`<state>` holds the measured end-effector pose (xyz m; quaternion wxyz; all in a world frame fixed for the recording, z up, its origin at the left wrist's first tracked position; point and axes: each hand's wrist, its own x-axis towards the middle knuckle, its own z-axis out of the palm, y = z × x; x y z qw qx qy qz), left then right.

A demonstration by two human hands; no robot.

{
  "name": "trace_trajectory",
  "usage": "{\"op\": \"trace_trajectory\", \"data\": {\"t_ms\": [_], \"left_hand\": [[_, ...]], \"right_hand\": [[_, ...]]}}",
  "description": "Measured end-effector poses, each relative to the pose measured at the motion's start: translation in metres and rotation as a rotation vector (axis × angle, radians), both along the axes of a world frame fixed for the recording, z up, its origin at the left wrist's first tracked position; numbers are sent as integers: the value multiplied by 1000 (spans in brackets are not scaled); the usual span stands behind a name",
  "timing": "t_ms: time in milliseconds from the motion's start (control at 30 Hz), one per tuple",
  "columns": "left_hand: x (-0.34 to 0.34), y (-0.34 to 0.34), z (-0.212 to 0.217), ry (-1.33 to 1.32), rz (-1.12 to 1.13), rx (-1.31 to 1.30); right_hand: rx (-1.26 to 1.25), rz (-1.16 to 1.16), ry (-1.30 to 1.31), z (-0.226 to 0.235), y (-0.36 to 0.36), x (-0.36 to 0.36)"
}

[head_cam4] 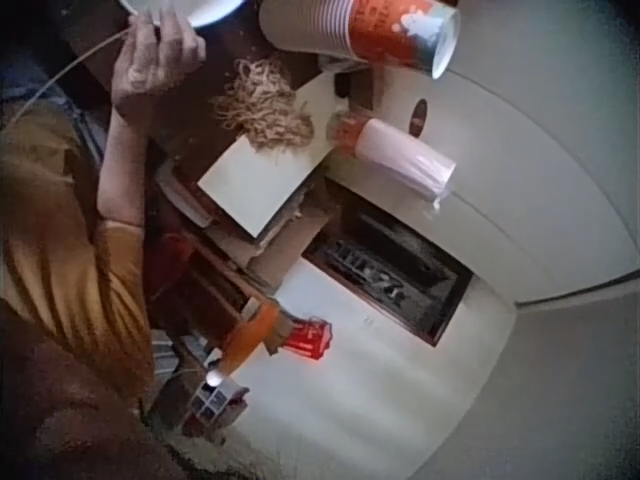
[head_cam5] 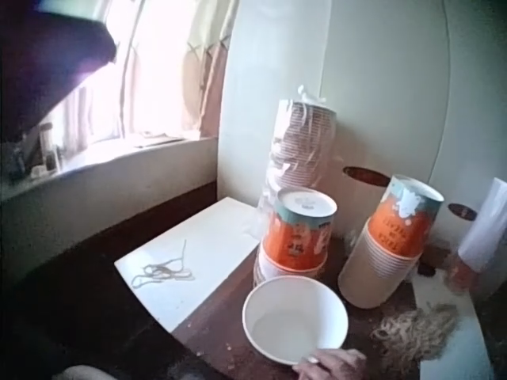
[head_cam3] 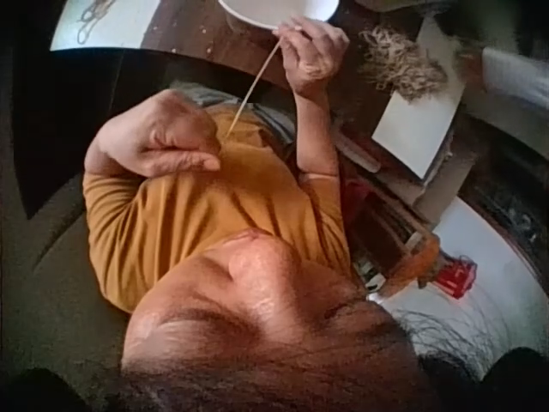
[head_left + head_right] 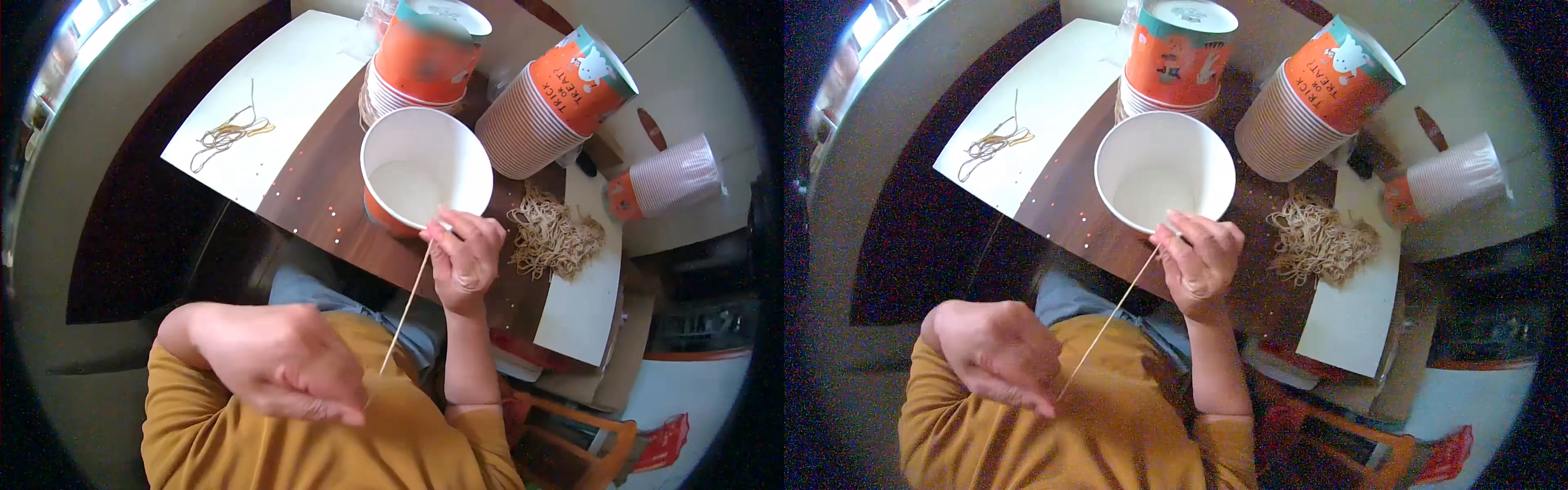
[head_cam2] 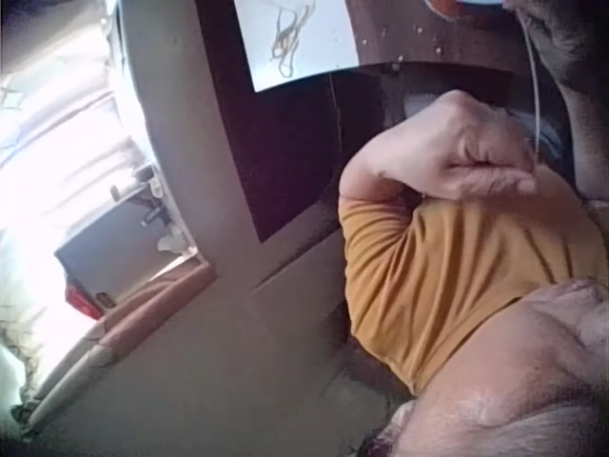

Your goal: Attaching elastic strings to paper buckets/cups as part of an assembly process.

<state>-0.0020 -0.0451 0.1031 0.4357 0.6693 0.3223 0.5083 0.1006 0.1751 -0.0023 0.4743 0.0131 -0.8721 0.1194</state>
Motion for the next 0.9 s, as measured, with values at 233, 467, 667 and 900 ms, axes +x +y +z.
{"op": "trace_trajectory", "data": {"t_ms": [233,467,667,900], "left_hand": [[-3,2,14,-20,-11,-19],[-16,9,31,-99,488,-460],[-26,46,47,7,401,-368],[-63,79,66,184,424,-340]], "right_hand": [[-12,225,-109,17,20,3],[-149,144,-531,49,61,28],[-880,684,-456,89,32,32],[-1093,586,-510,130,42,20]]}}
